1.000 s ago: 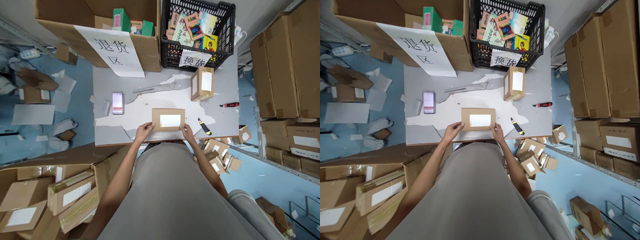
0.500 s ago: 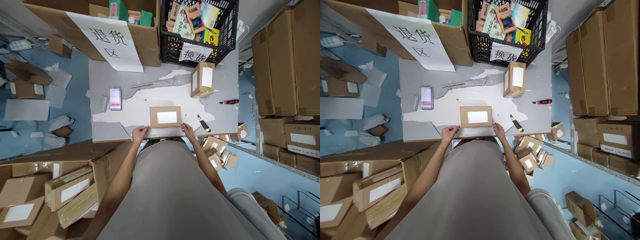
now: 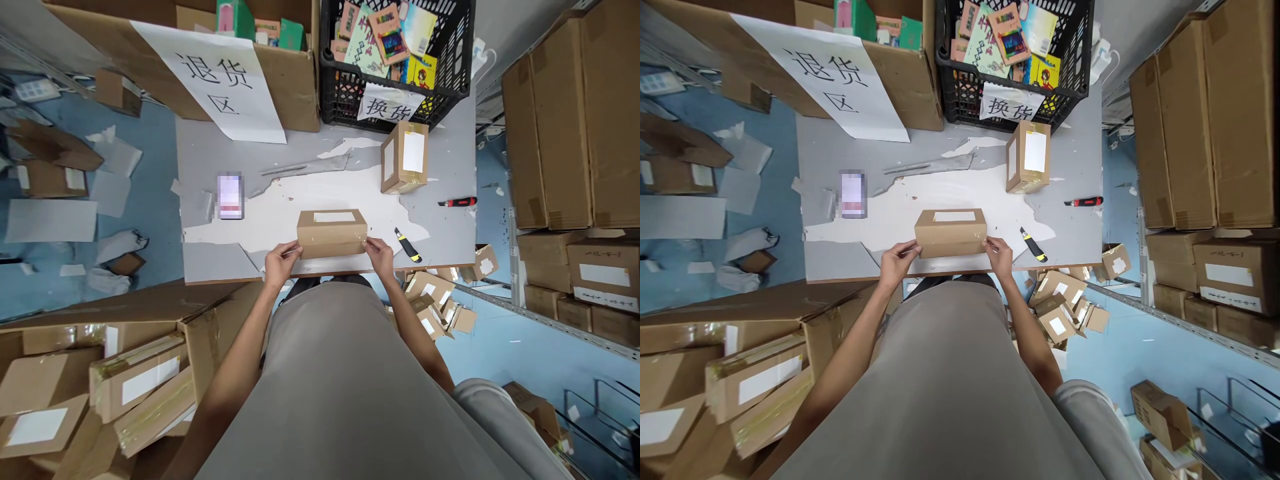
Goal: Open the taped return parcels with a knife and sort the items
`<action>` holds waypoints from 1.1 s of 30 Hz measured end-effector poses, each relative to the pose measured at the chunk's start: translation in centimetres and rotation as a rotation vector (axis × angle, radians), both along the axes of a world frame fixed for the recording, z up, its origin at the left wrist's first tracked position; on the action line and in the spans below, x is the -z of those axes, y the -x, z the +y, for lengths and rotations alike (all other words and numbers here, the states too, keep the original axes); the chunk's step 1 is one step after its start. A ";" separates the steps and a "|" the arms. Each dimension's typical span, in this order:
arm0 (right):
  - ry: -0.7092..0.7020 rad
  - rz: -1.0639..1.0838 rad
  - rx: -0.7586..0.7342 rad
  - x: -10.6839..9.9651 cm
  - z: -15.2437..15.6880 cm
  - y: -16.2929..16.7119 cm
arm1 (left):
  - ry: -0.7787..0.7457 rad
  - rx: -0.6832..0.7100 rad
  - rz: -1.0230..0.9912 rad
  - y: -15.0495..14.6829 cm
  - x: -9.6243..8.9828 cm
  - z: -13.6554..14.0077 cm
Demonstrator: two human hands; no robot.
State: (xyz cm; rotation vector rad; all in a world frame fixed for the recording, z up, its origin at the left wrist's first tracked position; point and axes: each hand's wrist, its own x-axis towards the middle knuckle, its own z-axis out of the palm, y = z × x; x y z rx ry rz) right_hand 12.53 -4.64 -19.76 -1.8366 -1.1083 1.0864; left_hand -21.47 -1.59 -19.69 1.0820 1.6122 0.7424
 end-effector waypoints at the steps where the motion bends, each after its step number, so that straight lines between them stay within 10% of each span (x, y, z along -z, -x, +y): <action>1: -0.024 -0.035 0.002 -0.5 0.5 -0.1 | -0.043 -0.008 0.006 0.0 -0.5 0.3; 23: 0.253 0.061 -0.133 2.4 -1.3 0.0 | 0.274 0.147 0.077 -0.2 2.7 -0.7; 33: 0.042 0.059 -0.119 1.0 1.2 -0.7 | 0.104 0.120 0.032 0.3 0.6 1.3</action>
